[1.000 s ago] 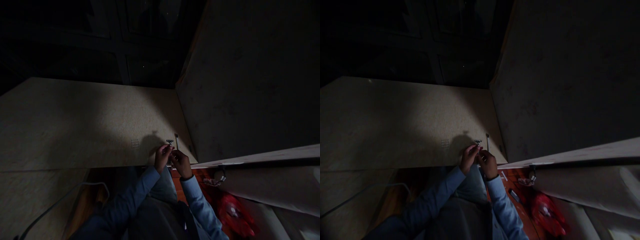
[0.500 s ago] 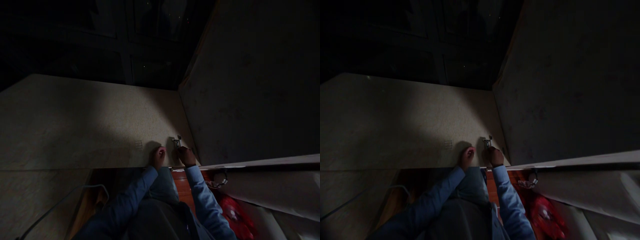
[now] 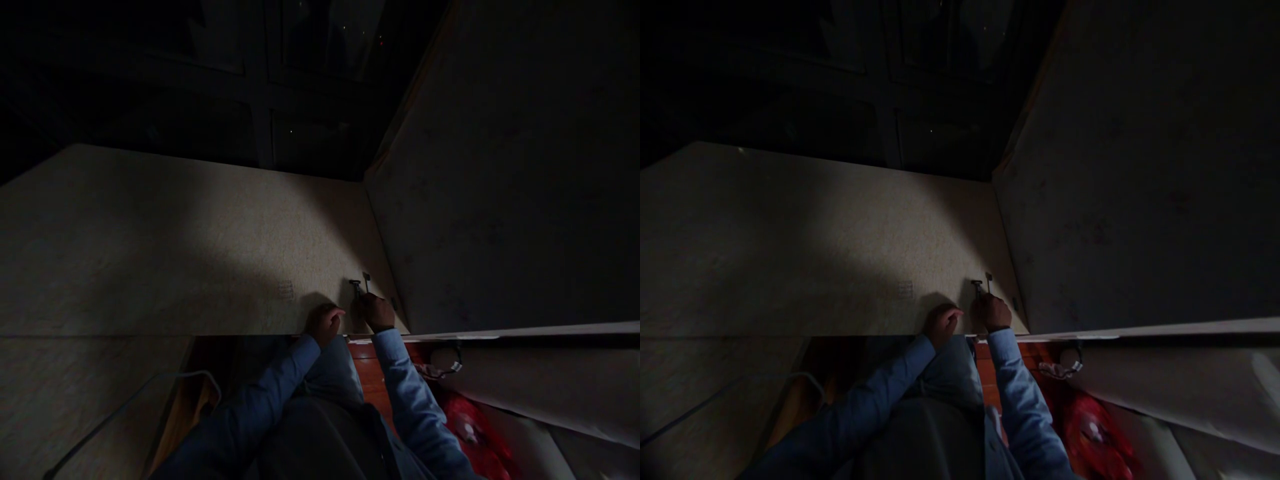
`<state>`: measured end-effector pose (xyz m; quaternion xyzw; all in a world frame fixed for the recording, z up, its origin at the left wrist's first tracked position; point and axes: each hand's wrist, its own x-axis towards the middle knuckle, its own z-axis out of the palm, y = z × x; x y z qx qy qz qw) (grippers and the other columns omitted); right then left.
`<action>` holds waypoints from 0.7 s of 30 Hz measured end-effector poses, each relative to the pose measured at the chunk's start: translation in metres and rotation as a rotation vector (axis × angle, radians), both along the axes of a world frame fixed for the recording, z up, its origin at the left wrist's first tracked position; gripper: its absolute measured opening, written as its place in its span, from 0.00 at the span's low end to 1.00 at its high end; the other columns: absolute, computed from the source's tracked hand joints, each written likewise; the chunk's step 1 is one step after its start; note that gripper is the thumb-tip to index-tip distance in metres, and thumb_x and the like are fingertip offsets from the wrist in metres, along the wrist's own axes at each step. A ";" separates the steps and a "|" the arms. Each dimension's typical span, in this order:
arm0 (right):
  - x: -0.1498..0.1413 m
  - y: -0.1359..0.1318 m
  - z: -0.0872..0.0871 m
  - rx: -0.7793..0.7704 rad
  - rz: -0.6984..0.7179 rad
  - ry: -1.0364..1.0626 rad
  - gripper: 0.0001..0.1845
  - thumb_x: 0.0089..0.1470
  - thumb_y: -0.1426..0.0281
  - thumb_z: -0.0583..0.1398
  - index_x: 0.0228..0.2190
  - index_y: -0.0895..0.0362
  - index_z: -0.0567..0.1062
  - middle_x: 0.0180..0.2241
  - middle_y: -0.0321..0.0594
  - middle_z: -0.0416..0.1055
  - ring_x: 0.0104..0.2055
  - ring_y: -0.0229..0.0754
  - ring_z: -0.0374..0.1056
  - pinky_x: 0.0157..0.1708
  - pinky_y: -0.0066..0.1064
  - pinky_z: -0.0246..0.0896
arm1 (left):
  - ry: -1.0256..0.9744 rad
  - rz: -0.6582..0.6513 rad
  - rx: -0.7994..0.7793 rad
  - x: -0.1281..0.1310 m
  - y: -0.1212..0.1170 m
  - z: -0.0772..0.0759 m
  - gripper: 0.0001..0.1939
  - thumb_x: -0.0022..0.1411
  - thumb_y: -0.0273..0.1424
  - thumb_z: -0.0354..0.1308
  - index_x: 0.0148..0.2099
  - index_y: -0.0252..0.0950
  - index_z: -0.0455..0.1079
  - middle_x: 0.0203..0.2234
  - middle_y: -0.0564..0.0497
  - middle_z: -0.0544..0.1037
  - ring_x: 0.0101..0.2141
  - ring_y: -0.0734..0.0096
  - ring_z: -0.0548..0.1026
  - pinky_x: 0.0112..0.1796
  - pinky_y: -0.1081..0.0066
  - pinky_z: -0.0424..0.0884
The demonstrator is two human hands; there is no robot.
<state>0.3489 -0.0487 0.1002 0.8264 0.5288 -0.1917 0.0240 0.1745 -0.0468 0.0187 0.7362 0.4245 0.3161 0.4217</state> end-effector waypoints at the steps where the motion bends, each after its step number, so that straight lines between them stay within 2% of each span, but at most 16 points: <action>1: 0.000 -0.001 0.000 0.001 -0.001 -0.002 0.18 0.62 0.56 0.57 0.43 0.50 0.82 0.43 0.49 0.82 0.44 0.51 0.78 0.33 0.30 0.60 | 0.008 -0.002 0.006 0.000 0.000 -0.001 0.16 0.57 0.21 0.54 0.41 0.39 0.80 0.36 0.47 0.83 0.39 0.62 0.78 0.45 0.64 0.72; 9: -0.002 -0.006 -0.002 0.017 0.000 -0.011 0.20 0.64 0.56 0.55 0.43 0.52 0.82 0.41 0.51 0.82 0.42 0.50 0.78 0.30 0.30 0.56 | 0.022 -0.028 0.035 -0.001 0.000 -0.004 0.16 0.58 0.21 0.54 0.42 0.38 0.81 0.36 0.46 0.83 0.40 0.61 0.79 0.45 0.64 0.73; 15: 0.000 -0.007 -0.007 0.050 -0.010 0.015 0.17 0.62 0.58 0.57 0.41 0.52 0.83 0.38 0.50 0.82 0.40 0.49 0.78 0.29 0.30 0.54 | 0.032 -0.019 0.030 -0.002 -0.001 -0.001 0.16 0.58 0.21 0.54 0.41 0.39 0.81 0.36 0.48 0.84 0.38 0.64 0.80 0.44 0.66 0.74; 19: 0.005 -0.013 -0.006 0.123 -0.016 0.064 0.15 0.62 0.62 0.57 0.40 0.53 0.83 0.39 0.49 0.82 0.40 0.47 0.77 0.29 0.29 0.53 | 0.047 0.040 0.041 -0.023 0.001 0.005 0.15 0.60 0.24 0.53 0.40 0.41 0.80 0.35 0.50 0.84 0.37 0.66 0.79 0.44 0.66 0.75; 21: 0.007 -0.018 -0.004 0.172 -0.018 0.097 0.15 0.62 0.63 0.56 0.39 0.54 0.82 0.39 0.50 0.82 0.40 0.47 0.77 0.30 0.29 0.55 | 0.064 0.108 0.066 -0.044 0.008 0.011 0.15 0.62 0.25 0.52 0.42 0.41 0.80 0.39 0.48 0.83 0.42 0.64 0.79 0.49 0.63 0.73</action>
